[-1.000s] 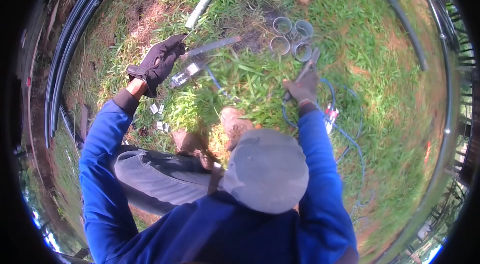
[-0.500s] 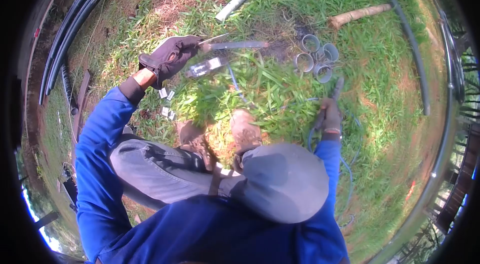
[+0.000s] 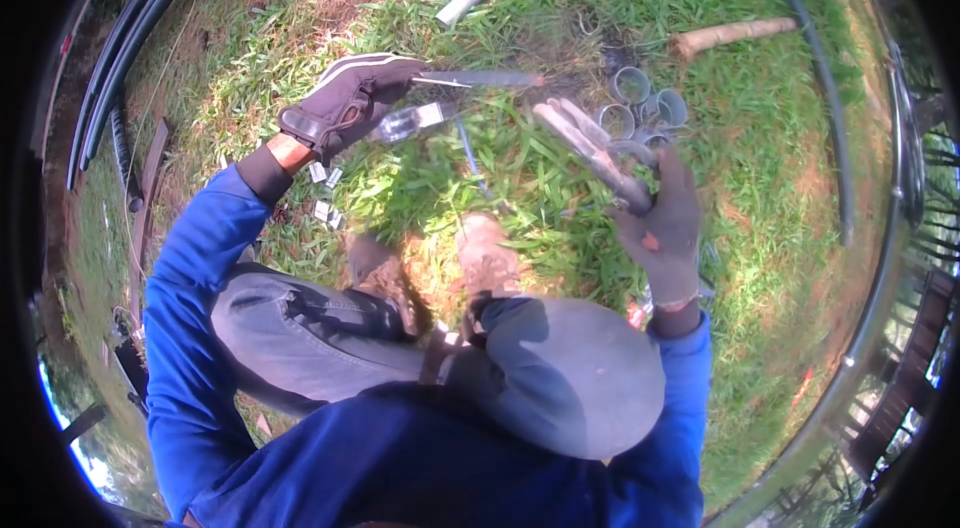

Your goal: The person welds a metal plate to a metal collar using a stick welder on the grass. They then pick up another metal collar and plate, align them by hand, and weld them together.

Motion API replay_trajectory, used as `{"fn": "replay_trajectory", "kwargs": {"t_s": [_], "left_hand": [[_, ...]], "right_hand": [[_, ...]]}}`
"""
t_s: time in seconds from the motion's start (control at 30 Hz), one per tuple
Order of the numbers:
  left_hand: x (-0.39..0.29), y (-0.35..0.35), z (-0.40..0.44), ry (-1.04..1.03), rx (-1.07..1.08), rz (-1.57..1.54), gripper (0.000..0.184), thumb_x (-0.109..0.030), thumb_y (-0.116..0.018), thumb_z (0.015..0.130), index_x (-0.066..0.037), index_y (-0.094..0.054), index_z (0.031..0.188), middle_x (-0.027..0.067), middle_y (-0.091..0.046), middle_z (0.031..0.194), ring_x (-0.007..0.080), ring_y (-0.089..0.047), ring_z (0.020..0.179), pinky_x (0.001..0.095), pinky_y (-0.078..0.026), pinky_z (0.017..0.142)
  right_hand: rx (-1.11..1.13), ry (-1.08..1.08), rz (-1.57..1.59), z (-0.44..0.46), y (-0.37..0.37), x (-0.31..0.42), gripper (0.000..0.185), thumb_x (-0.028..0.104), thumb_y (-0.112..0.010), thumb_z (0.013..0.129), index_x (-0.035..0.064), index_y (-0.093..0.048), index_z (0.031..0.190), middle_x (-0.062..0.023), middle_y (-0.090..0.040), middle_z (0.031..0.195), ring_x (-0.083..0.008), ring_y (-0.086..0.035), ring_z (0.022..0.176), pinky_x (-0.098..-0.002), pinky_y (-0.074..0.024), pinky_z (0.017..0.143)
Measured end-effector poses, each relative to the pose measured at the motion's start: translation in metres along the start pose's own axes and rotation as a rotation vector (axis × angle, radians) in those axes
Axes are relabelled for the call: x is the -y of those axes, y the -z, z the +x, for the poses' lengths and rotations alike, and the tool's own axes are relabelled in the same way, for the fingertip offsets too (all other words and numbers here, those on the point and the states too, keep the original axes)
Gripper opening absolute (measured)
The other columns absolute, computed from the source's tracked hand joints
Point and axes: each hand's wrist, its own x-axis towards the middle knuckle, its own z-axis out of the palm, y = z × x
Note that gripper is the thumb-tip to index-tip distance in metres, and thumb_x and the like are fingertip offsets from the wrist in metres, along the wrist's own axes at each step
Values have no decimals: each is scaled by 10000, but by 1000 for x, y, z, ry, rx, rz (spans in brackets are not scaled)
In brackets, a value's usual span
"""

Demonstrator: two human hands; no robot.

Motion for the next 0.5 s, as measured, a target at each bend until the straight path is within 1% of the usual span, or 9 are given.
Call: {"fn": "replay_trajectory", "kwargs": {"t_s": [0.03,0.1,0.13,0.17,0.27,0.37,0.4,0.47,0.5], "left_hand": [[-8,-1,1,3,-2,-1,459,-196,-760,1142,-78,-779,1585,129,-844,1322,273,-853,1158,409,-694,1018],[-26,-6,4,24,-55,118,432,18,-771,1068,-96,-848,1477,187,-863,1267,351,-838,1080,421,-669,963],[-31,-3,4,30,-44,75,454,36,-770,1036,-99,-849,1462,183,-866,1225,384,-830,1057,444,-671,943],[-29,-4,4,32,-44,77,454,36,-770,1036,-99,-849,1462,183,-866,1225,384,-830,1057,444,-671,943],[-29,-7,6,-46,-65,79,472,21,-766,1027,-118,-847,1470,174,-872,1207,389,-823,1046,474,-667,923],[-32,-7,9,-85,-42,146,491,14,-758,1008,-121,-846,1471,173,-873,1205,390,-817,1034,487,-662,910],[-26,-11,11,-179,-49,137,437,-90,-740,1096,-121,-819,1525,95,-833,1193,228,-734,900,359,-602,775],[-15,-14,10,-270,-57,126,408,-195,-721,1184,-121,-791,1579,17,-792,1180,66,-651,767,232,-541,641],[-15,-14,9,-242,-39,126,419,-205,-730,1179,-123,-787,1587,20,-793,1184,68,-649,765,233,-547,648]], "right_hand": [[5,35,-5,4,-4,9,952,88,-1000,773,62,-601,1637,-209,-745,1270,-413,-789,1105,-496,-662,902],[11,75,-9,13,-9,27,919,99,-1003,752,69,-634,1593,-211,-734,1246,-424,-779,1089,-513,-653,909],[27,21,28,15,-10,38,859,97,-990,746,69,-653,1535,-204,-727,1228,-411,-770,1065,-507,-644,897],[42,-33,65,18,-11,47,799,95,-977,741,69,-672,1478,-197,-719,1210,-399,-761,1040,-501,-636,884],[6,-37,196,22,-14,62,700,96,-949,743,63,-692,1393,-186,-710,1175,-392,-736,998,-494,-625,859],[4,-8,190,20,-19,59,713,96,-936,739,67,-703,1412,-178,-711,1163,-386,-734,986,-484,-627,843],[3,-9,188,19,-21,57,713,96,-936,739,67,-703,1412,-178,-711,1163,-386,-734,986,-484,-627,843],[-35,16,207,19,-24,57,733,90,-940,738,69,-701,1431,-172,-712,1149,-383,-739,991,-482,-634,837],[-33,17,207,19,-25,58,733,90,-940,738,69,-701,1431,-172,-712,1149,-383,-739,991,-482,-634,837]]}}
